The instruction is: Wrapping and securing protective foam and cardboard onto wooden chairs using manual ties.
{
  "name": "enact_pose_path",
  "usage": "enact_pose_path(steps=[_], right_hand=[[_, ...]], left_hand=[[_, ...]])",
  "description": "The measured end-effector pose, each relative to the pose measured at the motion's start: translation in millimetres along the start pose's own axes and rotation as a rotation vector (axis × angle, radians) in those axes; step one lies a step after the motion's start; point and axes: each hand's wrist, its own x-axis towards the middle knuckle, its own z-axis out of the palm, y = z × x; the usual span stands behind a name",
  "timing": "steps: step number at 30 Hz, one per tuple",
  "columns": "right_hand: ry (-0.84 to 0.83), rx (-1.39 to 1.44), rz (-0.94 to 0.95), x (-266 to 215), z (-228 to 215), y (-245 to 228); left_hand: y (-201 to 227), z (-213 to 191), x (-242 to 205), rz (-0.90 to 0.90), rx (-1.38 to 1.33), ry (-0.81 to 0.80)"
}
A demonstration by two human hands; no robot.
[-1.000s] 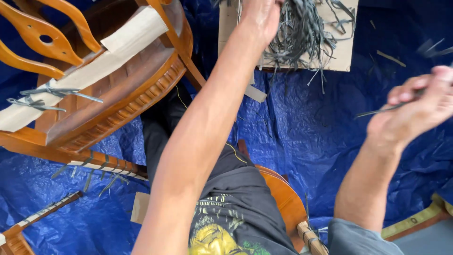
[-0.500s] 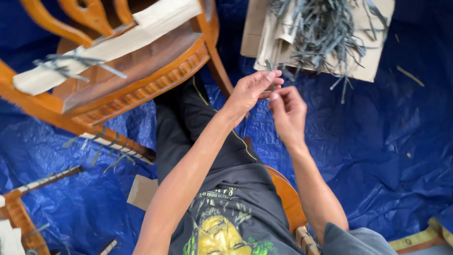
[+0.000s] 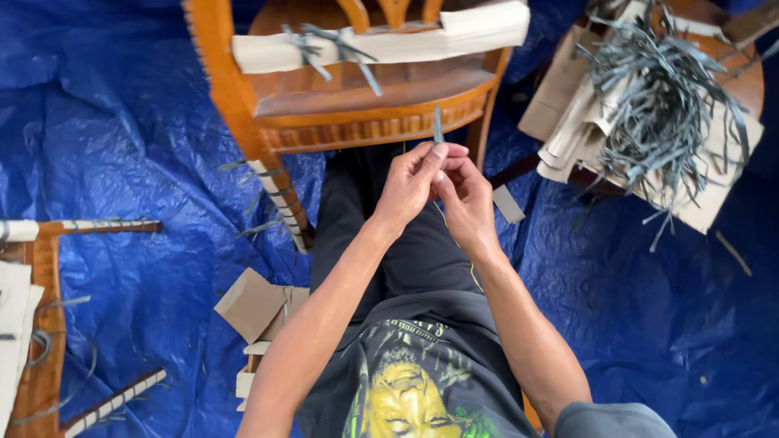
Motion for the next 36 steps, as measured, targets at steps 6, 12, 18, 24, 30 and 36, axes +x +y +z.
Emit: enact_pose_path(steps=[6,12,18,24,30,36], right_hand=[[0.037,0.183,0.14,19,78,27],[-0.02,0.172,0.243,41,161,16],[0.02,0.152,0.247,112,208,28],[-0.065,0.401,0.257,180,206,70],[-0.086,0.579,0.443,174,206,47],[-0.078,0.616,0.45,176,204,53]], left_hand=[[59,-87,-15,0.558,0.523,0.384],[166,-153,-27,0.844,1.284,0.495],[161,-189,14,0.718,1.611,0.296],[161,-187,20,0.678,1.568,0.322],[172,-167,29,0.561,1.591,0.454],[152,-179,84,0.415,1.728,0.6]])
